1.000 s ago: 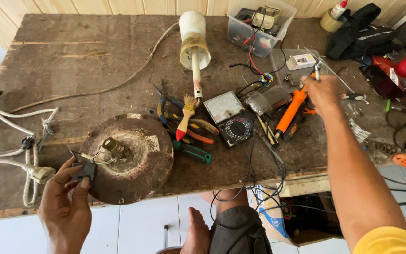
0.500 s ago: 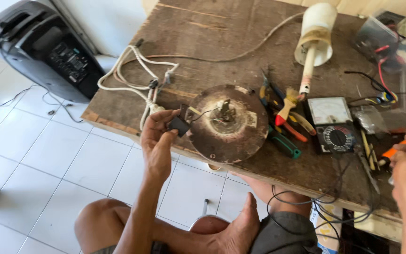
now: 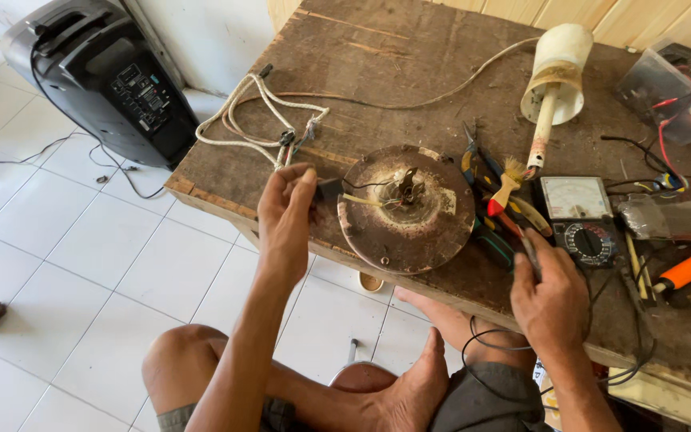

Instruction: The person cleans a circular metal electrical component with a brush, then uses pliers and a screwdriver to manipulate wires and a small black component attached to it. The person continues to adjust and connect wires on the component.

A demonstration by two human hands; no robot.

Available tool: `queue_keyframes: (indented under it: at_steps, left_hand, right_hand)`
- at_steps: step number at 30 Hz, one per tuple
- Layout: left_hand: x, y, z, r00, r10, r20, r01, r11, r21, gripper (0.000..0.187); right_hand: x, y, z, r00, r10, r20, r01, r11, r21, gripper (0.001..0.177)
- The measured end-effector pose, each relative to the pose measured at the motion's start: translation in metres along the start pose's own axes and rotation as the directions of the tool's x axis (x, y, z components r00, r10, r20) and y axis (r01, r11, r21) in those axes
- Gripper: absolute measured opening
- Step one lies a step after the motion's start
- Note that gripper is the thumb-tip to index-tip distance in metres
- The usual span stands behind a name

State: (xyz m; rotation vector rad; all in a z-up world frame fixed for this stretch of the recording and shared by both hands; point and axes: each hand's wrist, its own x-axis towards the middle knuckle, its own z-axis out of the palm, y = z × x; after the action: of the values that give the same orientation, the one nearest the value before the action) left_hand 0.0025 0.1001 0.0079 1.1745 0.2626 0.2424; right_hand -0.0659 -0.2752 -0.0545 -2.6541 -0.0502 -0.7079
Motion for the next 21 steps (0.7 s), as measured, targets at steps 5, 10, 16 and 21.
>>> queue_keyframes:
  at_steps: [5,10,16,21]
  left_hand:
    - [0.038,-0.048,-0.018,0.991,0.127,-0.050,-0.097,0.913,0.396,0.045]
    - [-0.021,-0.003,0.017,0.909,0.416,-0.001,-0.334,0.731,0.595,0.030]
    - [0.000,-0.043,0.033,0.742,0.418,0.524,-0.663,0.342,0.666,0.056]
    - [0.016,-0.047,0.026,0.906,0.265,0.331,-0.421,0.652,0.631,0.013]
  right_hand:
    - [0.009,-0.030,0.016,0.997,-0.005,-0.080,0.003,1.000,-0.024,0.032]
    - [-0.004,-0.008,0.051,0.974,-0.092,-0.208,0.054,0.982,-0.183,0.022]
    - [-0.017,0.000,0.064,0.950,-0.179,-0.255,0.118,0.964,-0.238,0.017]
    - [-0.017,-0.007,0.059,0.939,-0.202,-0.279,0.156,0.972,-0.176,0.020]
